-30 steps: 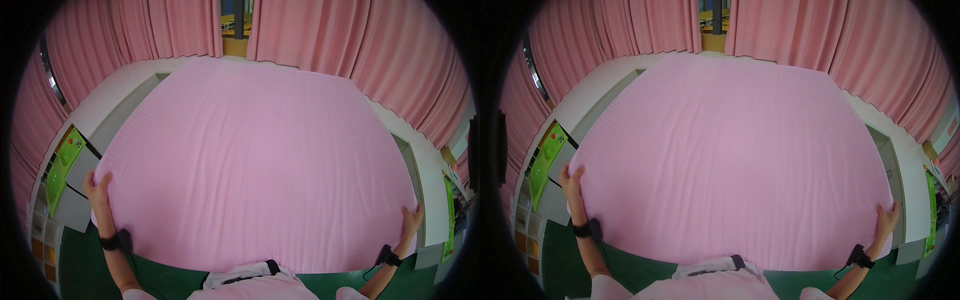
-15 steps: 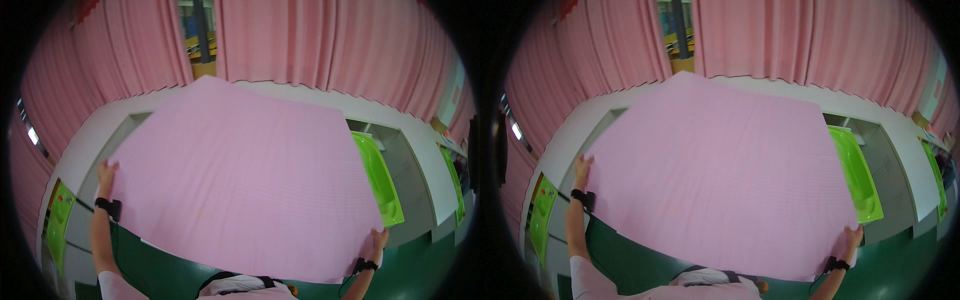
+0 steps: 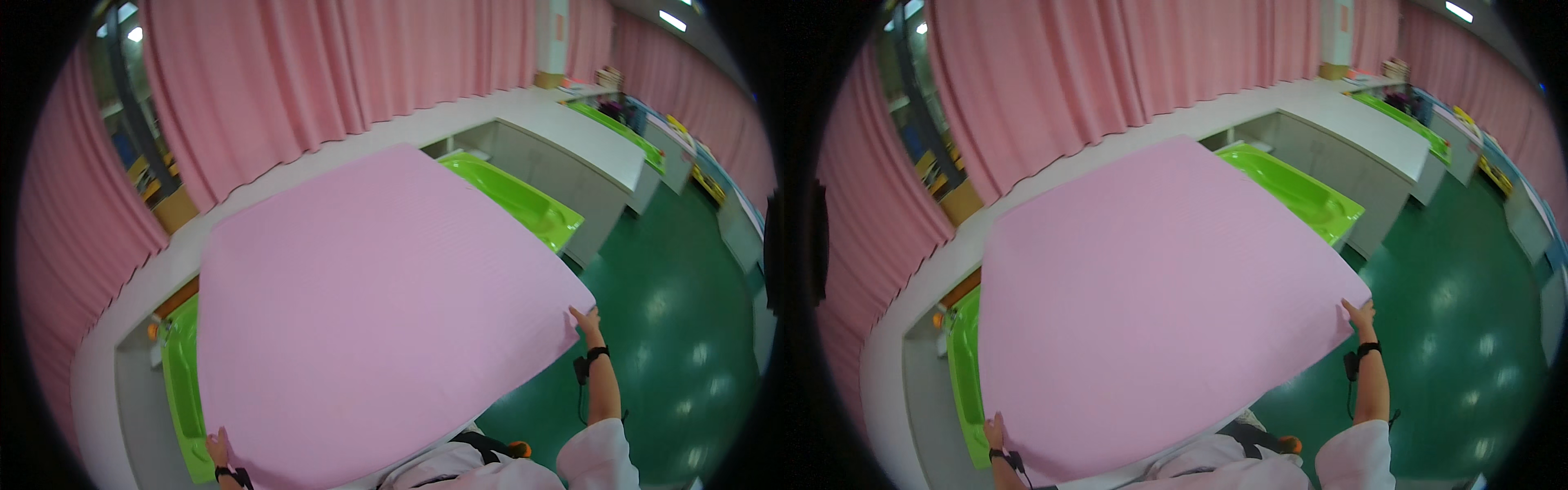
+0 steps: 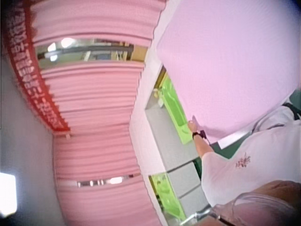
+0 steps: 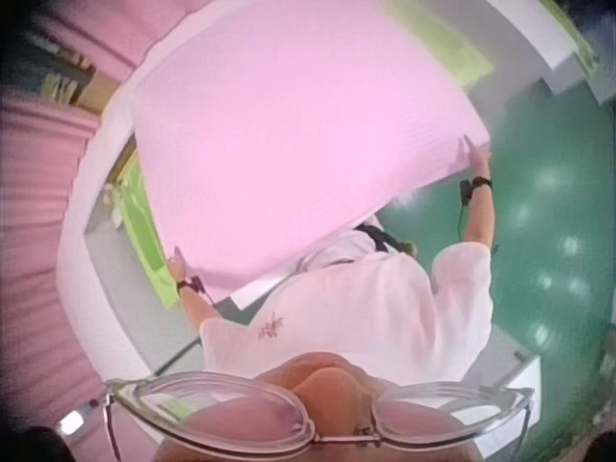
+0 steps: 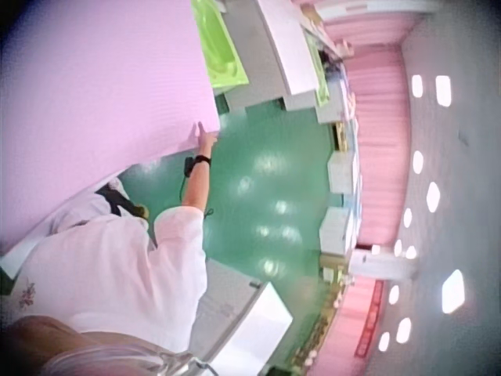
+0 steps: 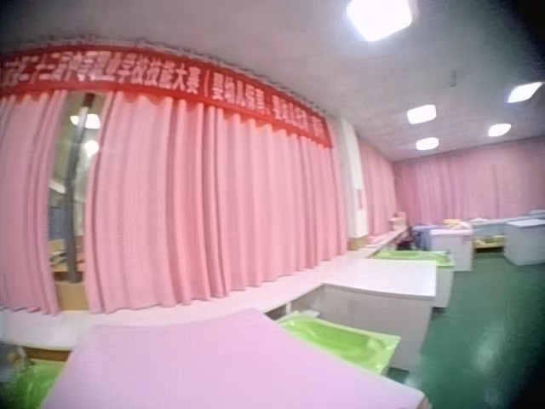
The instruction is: The person straightens a large pink cloth over several different white cubic tabletops, smoothing out wrinkles with their hands after positioning it.
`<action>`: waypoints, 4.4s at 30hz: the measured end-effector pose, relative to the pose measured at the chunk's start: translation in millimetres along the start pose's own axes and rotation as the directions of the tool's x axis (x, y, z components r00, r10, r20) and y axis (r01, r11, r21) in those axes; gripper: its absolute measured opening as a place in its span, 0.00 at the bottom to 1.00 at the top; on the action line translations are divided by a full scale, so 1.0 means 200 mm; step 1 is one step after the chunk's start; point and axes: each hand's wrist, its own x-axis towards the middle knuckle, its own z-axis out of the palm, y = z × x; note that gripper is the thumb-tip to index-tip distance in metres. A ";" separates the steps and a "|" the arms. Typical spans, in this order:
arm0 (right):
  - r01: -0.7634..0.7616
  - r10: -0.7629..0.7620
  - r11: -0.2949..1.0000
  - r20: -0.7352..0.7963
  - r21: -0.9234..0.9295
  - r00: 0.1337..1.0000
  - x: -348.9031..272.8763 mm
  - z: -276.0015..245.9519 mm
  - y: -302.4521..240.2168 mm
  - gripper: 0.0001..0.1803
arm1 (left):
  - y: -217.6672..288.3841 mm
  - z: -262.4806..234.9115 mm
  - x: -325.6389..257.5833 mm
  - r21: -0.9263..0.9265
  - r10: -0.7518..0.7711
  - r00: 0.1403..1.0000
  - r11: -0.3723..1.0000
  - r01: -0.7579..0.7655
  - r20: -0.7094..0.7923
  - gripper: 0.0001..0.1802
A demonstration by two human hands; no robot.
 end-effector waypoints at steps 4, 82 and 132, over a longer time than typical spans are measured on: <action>-0.060 0.087 0.936 -0.062 0.347 0.994 -0.47 0.05 -0.24 0.65 | 0.29 -0.06 -0.14 -0.336 -0.076 0.978 0.932 0.138 0.192 0.40; -0.158 0.024 0.979 0.704 0.127 0.710 -0.20 -0.75 0.32 0.27 | 3.45 1.65 -1.58 -0.648 0.877 0.327 0.481 -0.591 0.353 0.12; -0.732 0.714 0.635 -0.549 0.246 0.435 2.76 -5.29 2.84 0.22 | 6.28 5.07 -7.29 -0.384 0.011 -0.383 0.034 -0.923 0.924 0.29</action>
